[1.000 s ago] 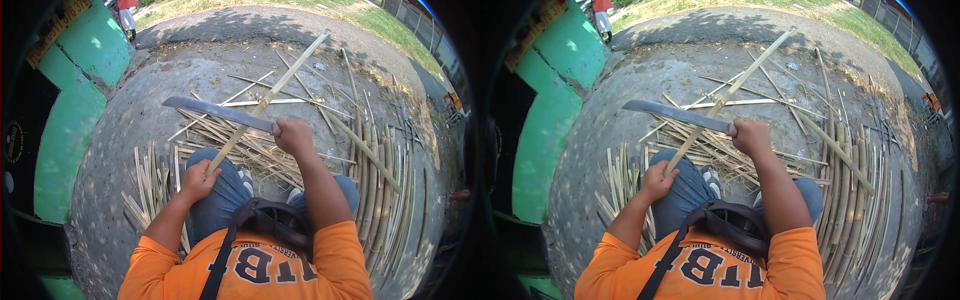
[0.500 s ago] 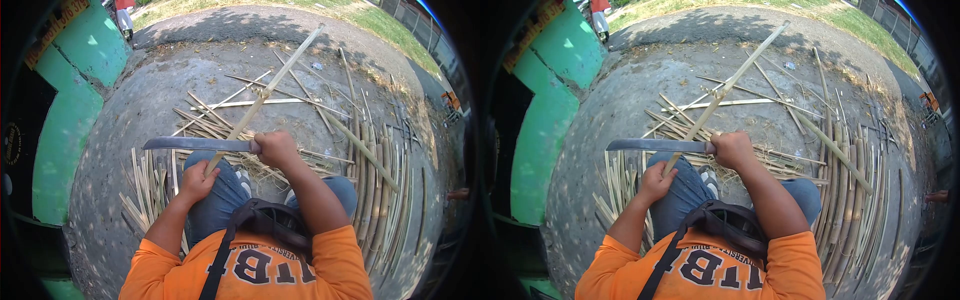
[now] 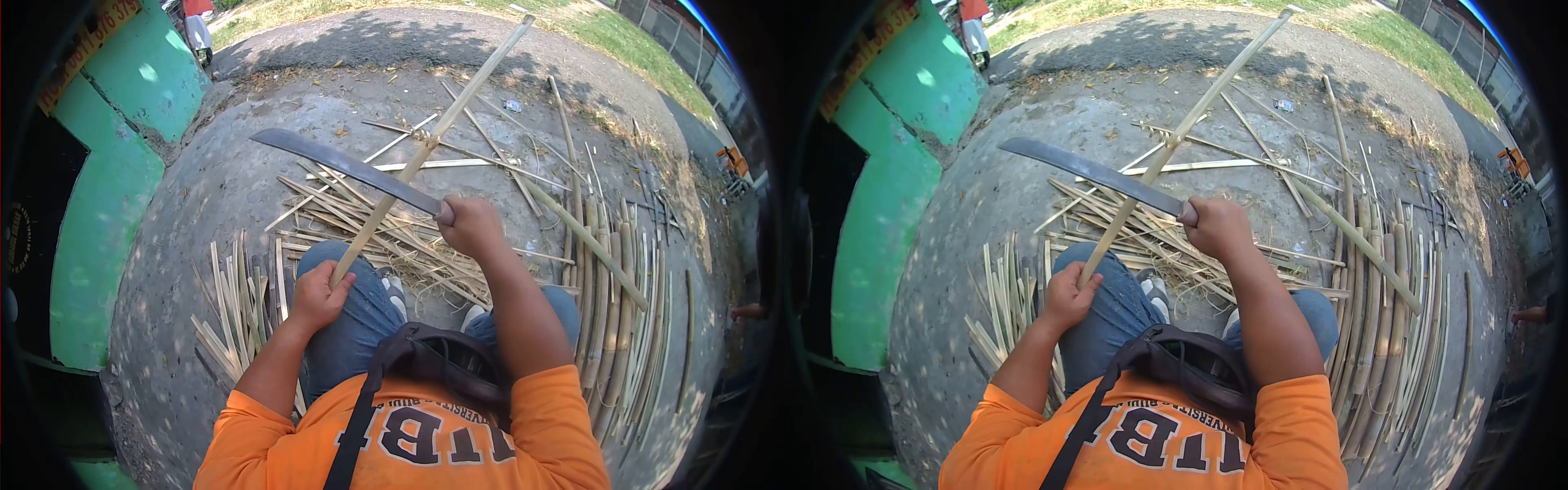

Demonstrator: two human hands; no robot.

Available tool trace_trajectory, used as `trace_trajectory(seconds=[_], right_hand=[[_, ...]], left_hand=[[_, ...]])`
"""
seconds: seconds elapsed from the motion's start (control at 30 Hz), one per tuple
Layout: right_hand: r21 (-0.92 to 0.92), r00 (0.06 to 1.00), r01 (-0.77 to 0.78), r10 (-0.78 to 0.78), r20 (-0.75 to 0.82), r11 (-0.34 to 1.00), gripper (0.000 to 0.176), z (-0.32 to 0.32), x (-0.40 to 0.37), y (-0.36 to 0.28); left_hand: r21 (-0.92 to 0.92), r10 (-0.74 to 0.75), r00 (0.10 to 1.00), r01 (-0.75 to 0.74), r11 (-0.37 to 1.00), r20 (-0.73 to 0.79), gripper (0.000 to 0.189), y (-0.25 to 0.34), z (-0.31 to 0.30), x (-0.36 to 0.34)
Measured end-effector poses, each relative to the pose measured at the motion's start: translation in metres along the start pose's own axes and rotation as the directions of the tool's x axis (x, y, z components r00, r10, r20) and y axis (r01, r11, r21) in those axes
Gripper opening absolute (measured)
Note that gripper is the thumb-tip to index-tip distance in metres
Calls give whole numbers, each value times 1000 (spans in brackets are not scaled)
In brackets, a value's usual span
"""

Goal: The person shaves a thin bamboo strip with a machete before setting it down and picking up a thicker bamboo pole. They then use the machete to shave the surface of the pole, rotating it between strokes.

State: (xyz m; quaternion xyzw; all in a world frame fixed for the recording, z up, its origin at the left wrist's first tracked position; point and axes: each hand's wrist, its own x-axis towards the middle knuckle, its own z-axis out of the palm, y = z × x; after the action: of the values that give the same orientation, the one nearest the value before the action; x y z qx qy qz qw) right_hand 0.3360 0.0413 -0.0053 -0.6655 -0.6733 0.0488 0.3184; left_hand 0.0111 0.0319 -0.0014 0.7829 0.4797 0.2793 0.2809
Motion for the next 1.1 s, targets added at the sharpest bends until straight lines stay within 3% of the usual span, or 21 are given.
trace_trajectory(seconds=[0.13,0.17,0.23,0.3,0.33,0.43,0.53,0.63,0.73,0.83,0.87,0.93,1.03,1.1], right_hand=[[-65,970,225,-217,113,972,13,6,-5,-24],[-94,975,209,-201,91,973,14,7,-2,-17],[-151,984,174,-168,50,973,15,7,10,12],[-61,976,-176,166,-143,982,18,-2,22,36],[17,966,-208,208,-153,978,20,-1,22,40],[-100,965,-217,199,-170,971,19,-4,16,37],[33,981,-143,146,-130,989,14,-6,11,24],[-24,999,29,-30,-38,999,12,2,2,-2],[-86,955,297,-296,22,951,12,15,-10,-23],[-221,940,337,-341,24,915,13,18,0,-1],[-246,952,272,-297,-70,930,16,16,8,17],[-84,968,-175,156,-197,981,17,-8,22,37],[-141,965,-219,193,-180,965,16,-13,19,39],[-70,972,-153,137,-189,986,16,-13,16,33]], left_hand=[[57,-17,1000,16,998,25,26,2,-3,3],[72,-24,999,21,997,40,26,2,-4,2],[38,-13,997,10,999,71,27,-3,-8,0],[50,-6,997,2,999,82,27,-6,-9,-2],[80,0,997,-7,997,76,28,-7,-8,1],[102,21,997,-28,994,71,28,-6,-7,2],[70,13,997,-19,997,78,29,-1,-8,3],[54,-23,996,18,998,91,30,4,-7,0],[67,19,998,-23,998,66,31,-3,-3,3],[62,1,995,-7,998,104,31,-2,-9,3],[55,-23,991,16,998,130,31,-1,-12,2],[99,-11,996,2,995,86,31,0,-9,-1],[100,16,998,-21,995,57,31,-4,-6,-1],[85,39,998,-44,995,52,31,-3,-5,4]])
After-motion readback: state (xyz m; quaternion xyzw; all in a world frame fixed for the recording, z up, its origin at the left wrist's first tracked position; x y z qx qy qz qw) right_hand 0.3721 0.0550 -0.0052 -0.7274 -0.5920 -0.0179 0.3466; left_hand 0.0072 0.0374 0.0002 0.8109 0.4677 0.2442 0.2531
